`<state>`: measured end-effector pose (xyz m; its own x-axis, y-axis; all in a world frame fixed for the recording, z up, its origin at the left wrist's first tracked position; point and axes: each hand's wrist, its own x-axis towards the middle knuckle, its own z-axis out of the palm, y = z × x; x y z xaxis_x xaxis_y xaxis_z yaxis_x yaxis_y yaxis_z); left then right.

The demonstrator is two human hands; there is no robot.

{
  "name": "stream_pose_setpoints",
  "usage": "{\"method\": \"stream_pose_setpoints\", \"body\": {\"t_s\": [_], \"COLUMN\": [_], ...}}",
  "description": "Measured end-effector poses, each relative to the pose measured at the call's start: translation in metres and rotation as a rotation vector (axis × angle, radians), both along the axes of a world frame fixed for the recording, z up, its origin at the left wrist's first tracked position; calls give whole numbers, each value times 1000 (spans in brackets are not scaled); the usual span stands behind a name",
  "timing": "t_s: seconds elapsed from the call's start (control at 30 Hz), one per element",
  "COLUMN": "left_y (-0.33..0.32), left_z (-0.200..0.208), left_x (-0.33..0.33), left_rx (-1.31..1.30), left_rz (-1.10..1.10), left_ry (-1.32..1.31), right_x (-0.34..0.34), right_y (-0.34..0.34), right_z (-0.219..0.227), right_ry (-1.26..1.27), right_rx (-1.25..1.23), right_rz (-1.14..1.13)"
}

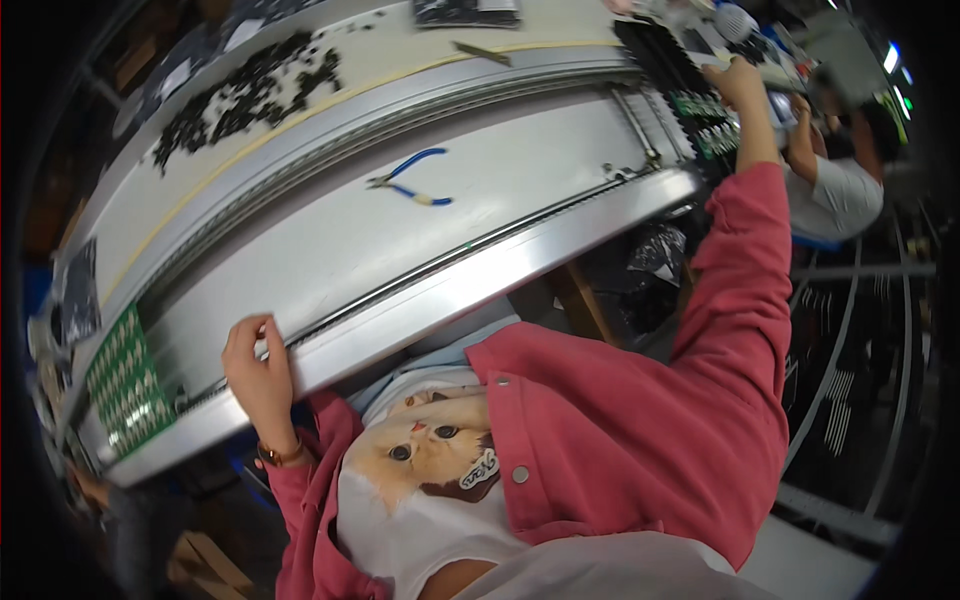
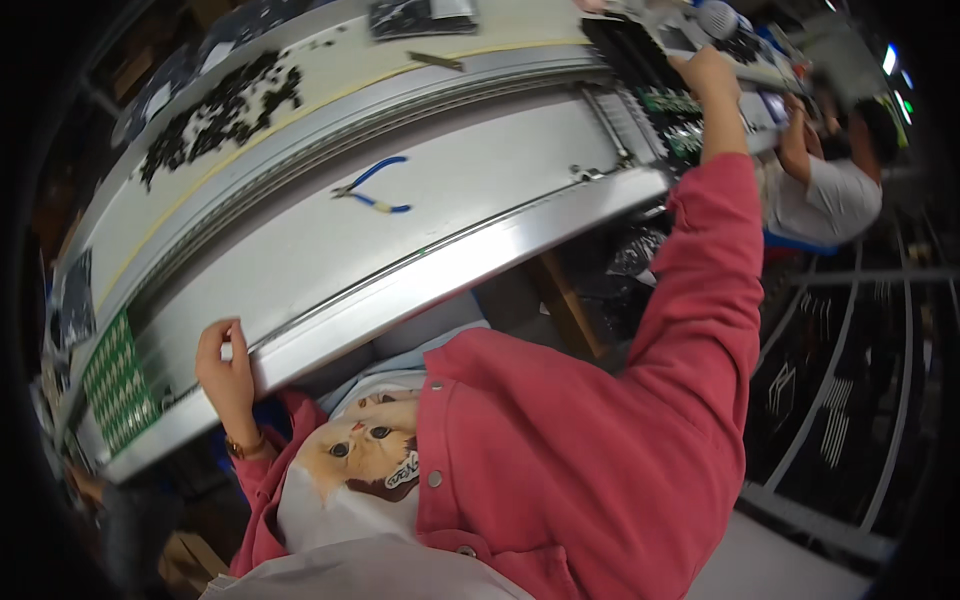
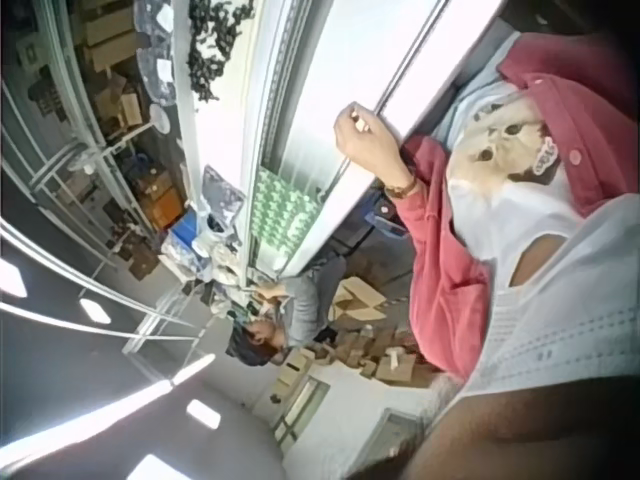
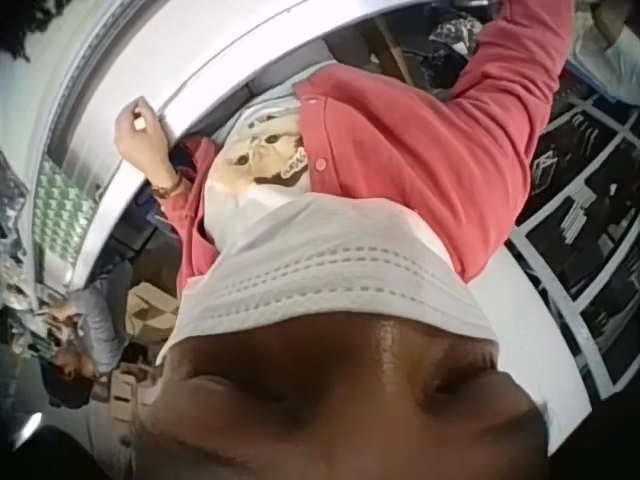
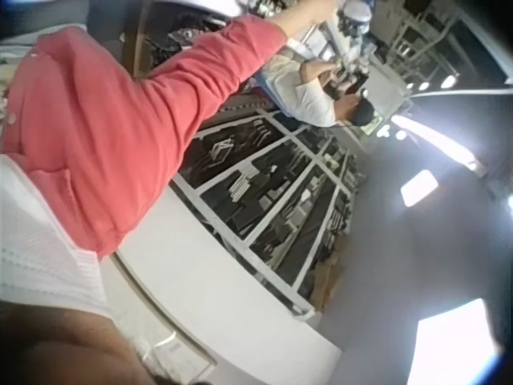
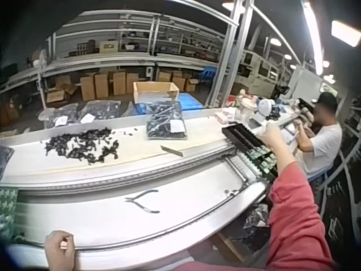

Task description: Place small electronic components onto a printed circuit board on a production line.

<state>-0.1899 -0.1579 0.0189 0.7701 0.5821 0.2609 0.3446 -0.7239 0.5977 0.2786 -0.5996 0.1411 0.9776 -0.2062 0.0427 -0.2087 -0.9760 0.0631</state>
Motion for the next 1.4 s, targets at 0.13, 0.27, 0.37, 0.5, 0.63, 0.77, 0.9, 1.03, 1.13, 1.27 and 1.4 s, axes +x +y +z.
{"method": "stream_pose_setpoints", "body": {"t_s": [0.13,0.27,0.37,0.5,0.63,0.77,0.9,1.03,1.13,1.27,1.4], "left_y": [-4,-4,-1,1,5,4,5,6,5,4,-5], "left_z": [6,-2,-3,-4,-6,-10,-14,-15,-15,-15,-15], "left_x": [0,-16,-19,-21,-25,-28,-25,-27,-27,-30,-34], "left_rx": [71,146,207,221,185,92,44,68,96,164,484], "left_rz": [-23,-96,-193,-172,-112,28,92,84,76,65,-32], "left_ry": [-150,-381,-499,-592,-762,-886,-997,-971,-961,-949,-785], "right_x": [-70,-172,-237,-313,-367,-408,-431,-436,-436,-425,-399], "right_y": [147,300,381,482,554,587,604,607,607,597,566], "right_z": [15,-10,-41,-96,-126,-137,-148,-153,-152,-142,-123], "right_ry": [-252,164,408,991,1307,1391,1408,1422,1409,1366,1341], "right_rx": [352,493,637,1102,1131,1169,1324,1384,1395,1371,1341], "right_rz": [752,1294,1504,1325,1112,1027,774,763,761,768,855]}}
